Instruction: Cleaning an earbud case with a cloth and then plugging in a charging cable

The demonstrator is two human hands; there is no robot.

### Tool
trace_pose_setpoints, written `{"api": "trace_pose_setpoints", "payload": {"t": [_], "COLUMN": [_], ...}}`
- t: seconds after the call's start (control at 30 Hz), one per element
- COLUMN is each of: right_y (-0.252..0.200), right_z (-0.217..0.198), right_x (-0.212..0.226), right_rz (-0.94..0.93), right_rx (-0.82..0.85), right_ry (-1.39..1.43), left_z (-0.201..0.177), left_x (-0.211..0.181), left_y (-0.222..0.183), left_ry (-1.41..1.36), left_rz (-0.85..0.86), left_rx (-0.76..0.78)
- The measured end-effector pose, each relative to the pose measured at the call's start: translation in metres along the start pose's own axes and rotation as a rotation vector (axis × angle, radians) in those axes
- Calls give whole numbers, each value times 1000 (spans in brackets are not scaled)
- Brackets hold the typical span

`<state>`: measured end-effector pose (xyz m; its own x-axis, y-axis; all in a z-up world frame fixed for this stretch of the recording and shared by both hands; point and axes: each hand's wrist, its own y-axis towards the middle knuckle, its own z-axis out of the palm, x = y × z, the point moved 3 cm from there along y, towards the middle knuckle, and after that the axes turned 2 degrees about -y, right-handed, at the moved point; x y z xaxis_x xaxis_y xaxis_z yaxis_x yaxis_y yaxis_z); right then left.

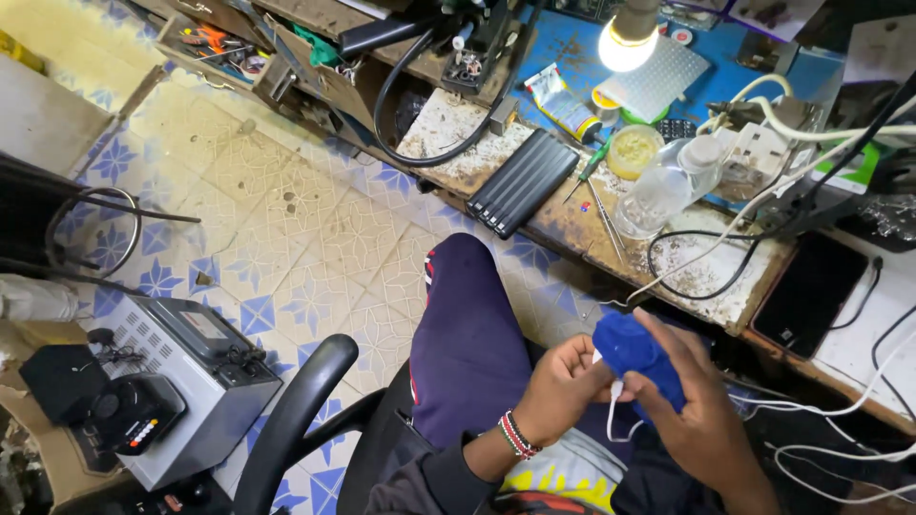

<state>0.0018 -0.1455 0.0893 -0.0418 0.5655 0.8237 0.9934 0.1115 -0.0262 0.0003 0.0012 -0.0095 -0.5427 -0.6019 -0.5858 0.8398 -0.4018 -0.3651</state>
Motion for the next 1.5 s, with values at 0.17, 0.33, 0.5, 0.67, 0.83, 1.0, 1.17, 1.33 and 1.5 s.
{"api": "trace_pose_setpoints", "payload": {"t": [0.17, 0.33, 0.5, 0.67, 0.83, 1.0, 1.17, 1.33, 1.5], "right_y": [1, 1, 3, 2, 2, 4, 2, -3, -6], "right_z": [6, 11, 3, -10, 1, 5, 6, -3, -8], "right_x": [-19, -18, -10, 2, -4, -8, -8, -18, -7], "right_rz": [-28, -34, -53, 141, 25, 126, 81, 108, 46], "right_rx": [23, -93, -11, -126, -125, -144, -158, -132, -145], "right_ry": [-102, -87, -38, 101, 98, 59, 77, 72, 169], "left_z": [-4, -2, -1, 13, 21, 14, 11, 4, 14], "left_x": [6, -1, -7, -36, -23, -22, -22, -15, -21], "left_y": [2, 1, 0, -1, -2, 1, 2, 6, 0], "left_ry": [46, 124, 0, -38, 55, 48, 102, 17, 55], "left_rz": [25, 21, -91, 19, 33, 13, -21, -64, -62], "left_rx": [-9, -21, -76, -176, -153, -149, -163, -99, -57]}}
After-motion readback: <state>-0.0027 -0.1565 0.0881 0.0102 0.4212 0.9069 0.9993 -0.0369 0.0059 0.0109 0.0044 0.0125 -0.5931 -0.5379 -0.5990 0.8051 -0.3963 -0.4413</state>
